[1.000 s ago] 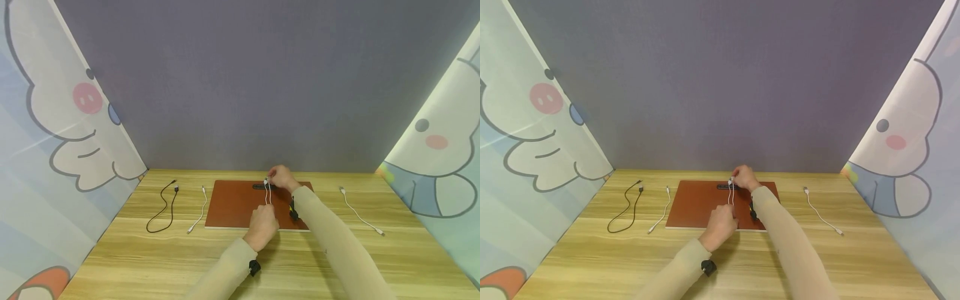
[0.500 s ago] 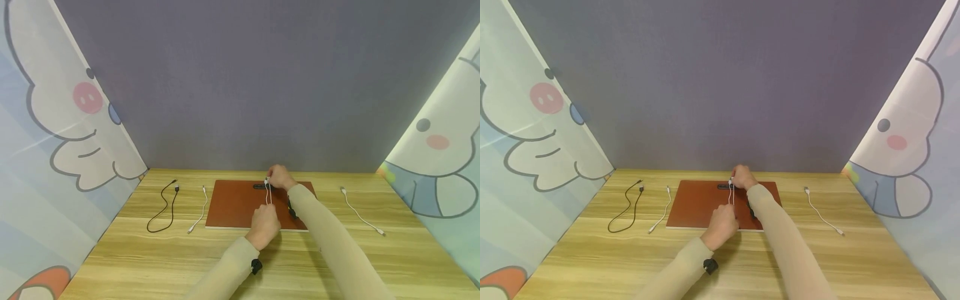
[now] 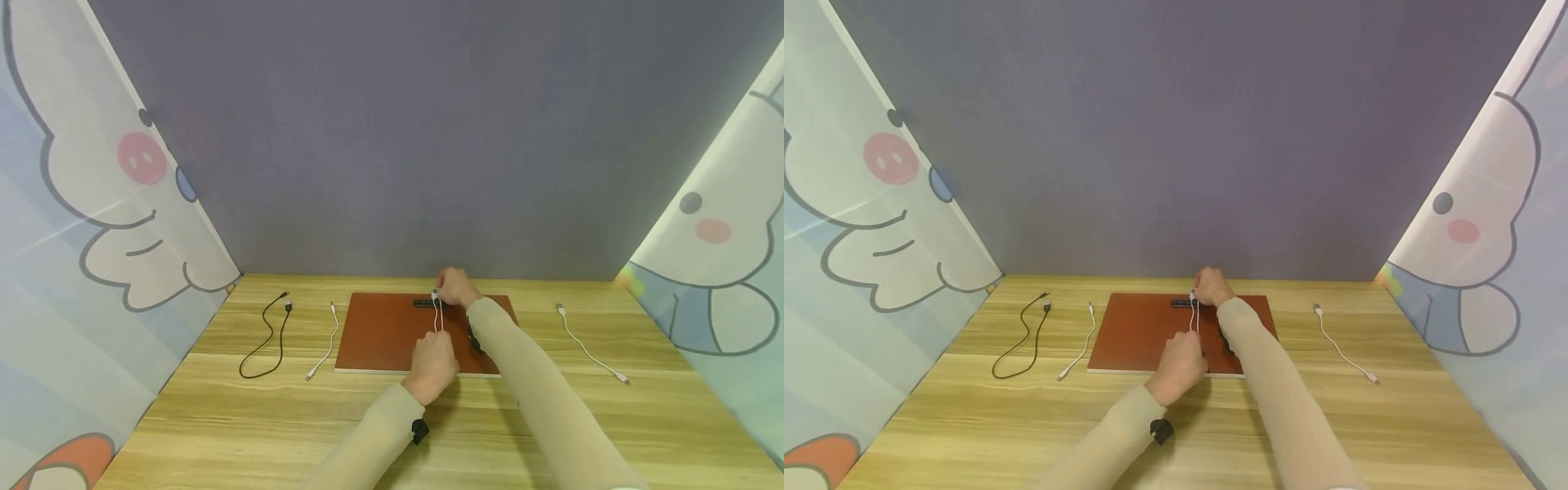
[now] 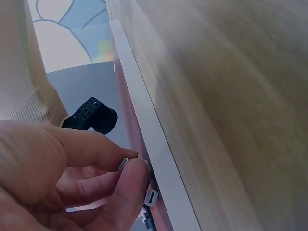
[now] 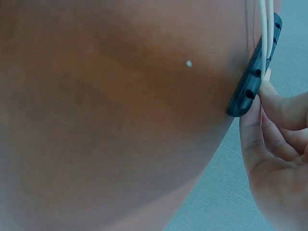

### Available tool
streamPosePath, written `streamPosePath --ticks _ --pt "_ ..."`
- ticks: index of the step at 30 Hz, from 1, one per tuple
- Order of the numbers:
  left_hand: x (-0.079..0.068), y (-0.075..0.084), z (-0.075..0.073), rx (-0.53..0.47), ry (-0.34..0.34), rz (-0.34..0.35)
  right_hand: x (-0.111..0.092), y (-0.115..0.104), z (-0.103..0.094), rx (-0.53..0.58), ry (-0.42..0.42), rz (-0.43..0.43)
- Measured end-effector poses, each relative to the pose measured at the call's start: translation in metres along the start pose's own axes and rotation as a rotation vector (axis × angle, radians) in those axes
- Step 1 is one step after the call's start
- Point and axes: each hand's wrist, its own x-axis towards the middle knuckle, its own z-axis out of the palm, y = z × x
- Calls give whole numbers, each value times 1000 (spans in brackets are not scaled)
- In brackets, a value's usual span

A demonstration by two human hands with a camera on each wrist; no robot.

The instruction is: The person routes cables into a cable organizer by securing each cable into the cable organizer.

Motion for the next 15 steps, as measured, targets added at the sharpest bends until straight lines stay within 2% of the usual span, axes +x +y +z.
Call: streamPosePath --ticks 10,15 --pt "1 0 0 -18 -34 -22 1 1 2 27 7 10" --pt "0 0 -1 -27 -29 -25 -1 2 -1 55 -1 -2"
